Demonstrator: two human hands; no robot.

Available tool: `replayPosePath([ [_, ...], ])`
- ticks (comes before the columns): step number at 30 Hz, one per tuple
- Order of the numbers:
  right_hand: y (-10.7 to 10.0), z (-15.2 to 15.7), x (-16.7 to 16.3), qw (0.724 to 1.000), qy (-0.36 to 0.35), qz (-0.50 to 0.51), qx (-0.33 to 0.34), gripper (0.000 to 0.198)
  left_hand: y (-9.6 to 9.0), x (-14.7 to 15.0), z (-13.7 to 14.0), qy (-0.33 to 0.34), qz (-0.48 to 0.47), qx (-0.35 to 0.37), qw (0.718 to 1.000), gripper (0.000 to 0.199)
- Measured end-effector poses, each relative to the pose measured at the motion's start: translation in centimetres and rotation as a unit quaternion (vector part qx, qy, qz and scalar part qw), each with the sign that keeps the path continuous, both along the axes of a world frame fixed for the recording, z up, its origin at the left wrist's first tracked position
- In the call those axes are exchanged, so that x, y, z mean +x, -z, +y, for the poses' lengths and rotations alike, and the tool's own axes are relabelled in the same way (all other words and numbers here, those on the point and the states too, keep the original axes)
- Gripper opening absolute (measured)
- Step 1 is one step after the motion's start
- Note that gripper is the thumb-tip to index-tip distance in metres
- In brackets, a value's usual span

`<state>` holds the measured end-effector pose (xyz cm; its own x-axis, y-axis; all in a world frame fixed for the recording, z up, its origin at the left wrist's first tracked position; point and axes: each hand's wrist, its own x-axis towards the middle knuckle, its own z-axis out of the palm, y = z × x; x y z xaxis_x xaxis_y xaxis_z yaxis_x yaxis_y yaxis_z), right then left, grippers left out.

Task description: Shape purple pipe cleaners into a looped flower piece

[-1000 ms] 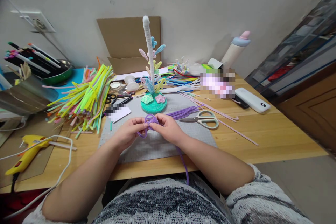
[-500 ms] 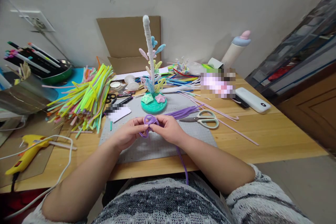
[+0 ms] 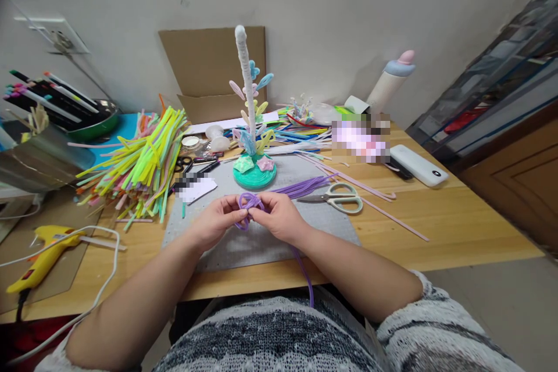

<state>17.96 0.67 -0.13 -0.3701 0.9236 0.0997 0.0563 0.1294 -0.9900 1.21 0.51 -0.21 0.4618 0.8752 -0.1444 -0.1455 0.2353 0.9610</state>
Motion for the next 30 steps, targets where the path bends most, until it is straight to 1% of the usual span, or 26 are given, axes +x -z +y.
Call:
replayPosePath([
  [4,0.1,0.1,-0.1,1.000,-0.002,0.016,-0.010,0.009,0.0,0.1,0.0,0.000,-0.006,0.005,1.000,0.028],
  [10,0.1,0.6,-0.1,0.994,0.010,0.084,-0.069,0.012,-0.3,0.2,0.0,-0.016,-0.020,-0.015,1.000,0.028],
  [13,0.4,0.7,-0.2,0.993,0.007,0.087,-0.085,0.013,-0.4,0.3,-0.1,-0.039,-0.008,0.000,0.999,0.027],
  [16,0.6,0.8,-0.3,0.994,0.010,0.079,-0.077,0.012,-0.4,0.3,-0.1,-0.080,0.010,0.019,0.997,0.027],
  [19,0.7,0.8,-0.1,0.997,0.004,0.060,-0.055,0.012,-0.5,0.3,-0.1,-0.098,0.025,0.020,0.995,0.026],
  [21,0.7,0.9,0.0,0.998,-0.005,0.040,-0.052,0.014,-0.6,0.2,-0.1,-0.096,0.029,0.015,0.995,0.026],
  [25,0.7,1.0,0.2,0.998,-0.016,0.006,-0.068,0.015,-0.6,0.2,-0.1,-0.078,0.028,0.001,0.997,0.026],
  [30,0.7,1.0,0.2,0.994,-0.046,0.011,-0.097,0.019,-0.5,0.2,-0.1,-0.047,0.038,-0.005,0.998,0.022],
])
